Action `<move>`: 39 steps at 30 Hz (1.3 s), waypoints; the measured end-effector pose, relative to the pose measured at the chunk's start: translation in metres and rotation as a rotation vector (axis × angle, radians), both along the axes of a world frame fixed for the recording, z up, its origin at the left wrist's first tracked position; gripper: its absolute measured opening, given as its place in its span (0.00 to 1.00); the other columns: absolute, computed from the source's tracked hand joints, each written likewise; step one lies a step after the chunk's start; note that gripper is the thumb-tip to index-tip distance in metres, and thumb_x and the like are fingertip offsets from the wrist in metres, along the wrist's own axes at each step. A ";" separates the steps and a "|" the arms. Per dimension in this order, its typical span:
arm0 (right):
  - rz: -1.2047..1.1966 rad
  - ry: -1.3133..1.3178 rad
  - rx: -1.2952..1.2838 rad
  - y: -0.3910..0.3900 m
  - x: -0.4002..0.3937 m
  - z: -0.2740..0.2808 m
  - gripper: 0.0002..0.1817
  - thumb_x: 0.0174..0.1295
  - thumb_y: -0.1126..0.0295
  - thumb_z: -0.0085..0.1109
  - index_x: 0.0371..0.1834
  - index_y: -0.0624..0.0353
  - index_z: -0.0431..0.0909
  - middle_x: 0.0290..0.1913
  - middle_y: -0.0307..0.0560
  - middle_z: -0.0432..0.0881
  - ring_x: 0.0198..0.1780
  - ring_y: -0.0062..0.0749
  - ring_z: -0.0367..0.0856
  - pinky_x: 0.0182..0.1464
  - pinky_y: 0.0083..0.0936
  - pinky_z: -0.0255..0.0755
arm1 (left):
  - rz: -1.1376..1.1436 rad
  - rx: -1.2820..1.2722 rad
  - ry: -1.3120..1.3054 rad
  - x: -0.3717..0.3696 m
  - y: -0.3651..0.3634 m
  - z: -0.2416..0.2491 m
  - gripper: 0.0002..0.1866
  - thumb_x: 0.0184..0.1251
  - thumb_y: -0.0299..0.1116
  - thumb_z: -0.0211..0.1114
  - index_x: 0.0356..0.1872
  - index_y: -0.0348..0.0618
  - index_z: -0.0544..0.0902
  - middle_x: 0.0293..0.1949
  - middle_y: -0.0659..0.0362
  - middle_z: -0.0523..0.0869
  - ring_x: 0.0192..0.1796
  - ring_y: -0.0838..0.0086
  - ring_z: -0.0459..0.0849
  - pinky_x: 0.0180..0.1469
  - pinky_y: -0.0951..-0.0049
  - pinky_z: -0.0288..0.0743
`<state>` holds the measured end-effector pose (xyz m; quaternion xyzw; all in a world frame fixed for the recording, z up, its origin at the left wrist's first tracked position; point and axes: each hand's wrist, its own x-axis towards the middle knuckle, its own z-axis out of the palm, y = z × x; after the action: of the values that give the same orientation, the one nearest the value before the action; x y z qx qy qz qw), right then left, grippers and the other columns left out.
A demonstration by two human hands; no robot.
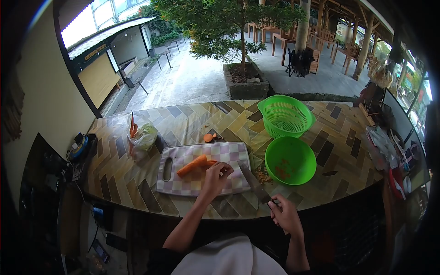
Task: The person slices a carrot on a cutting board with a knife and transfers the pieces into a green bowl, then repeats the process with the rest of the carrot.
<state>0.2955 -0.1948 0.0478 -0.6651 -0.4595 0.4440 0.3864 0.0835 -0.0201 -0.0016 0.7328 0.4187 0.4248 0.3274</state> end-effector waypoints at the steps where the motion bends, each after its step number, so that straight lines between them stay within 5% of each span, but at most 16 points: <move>1: 0.015 -0.021 -0.017 0.001 0.000 0.002 0.11 0.72 0.68 0.56 0.48 0.65 0.75 0.17 0.39 0.74 0.17 0.16 0.70 0.20 0.22 0.62 | -0.014 -0.013 0.020 -0.003 0.000 -0.001 0.07 0.56 0.19 0.68 0.36 0.33 0.85 0.35 0.52 0.86 0.36 0.63 0.86 0.39 0.68 0.78; 7: 0.077 -0.143 -0.042 -0.007 0.011 -0.007 0.11 0.72 0.66 0.56 0.47 0.64 0.76 0.16 0.39 0.73 0.17 0.18 0.71 0.21 0.24 0.63 | 0.018 -0.023 0.160 -0.012 -0.008 -0.004 0.07 0.55 0.26 0.73 0.33 0.34 0.87 0.33 0.50 0.89 0.35 0.62 0.88 0.39 0.68 0.79; 26: 0.141 0.171 -0.200 -0.008 0.020 -0.017 0.10 0.74 0.65 0.54 0.44 0.63 0.75 0.17 0.36 0.74 0.15 0.14 0.69 0.17 0.16 0.63 | 0.082 -0.061 0.097 -0.011 -0.008 -0.015 0.09 0.55 0.30 0.75 0.34 0.36 0.90 0.33 0.49 0.90 0.36 0.63 0.90 0.42 0.69 0.80; 39: 0.074 0.397 -0.246 -0.017 0.030 -0.013 0.11 0.74 0.65 0.53 0.50 0.61 0.72 0.19 0.39 0.74 0.15 0.16 0.67 0.18 0.18 0.63 | 0.045 -0.060 0.000 0.016 -0.001 0.023 0.07 0.55 0.28 0.75 0.34 0.38 0.89 0.33 0.57 0.90 0.29 0.76 0.84 0.38 0.74 0.77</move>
<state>0.3259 -0.2115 0.0346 -0.5898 -0.3408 0.6325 0.3687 0.0993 -0.0210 0.0216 0.7130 0.4477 0.4194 0.3395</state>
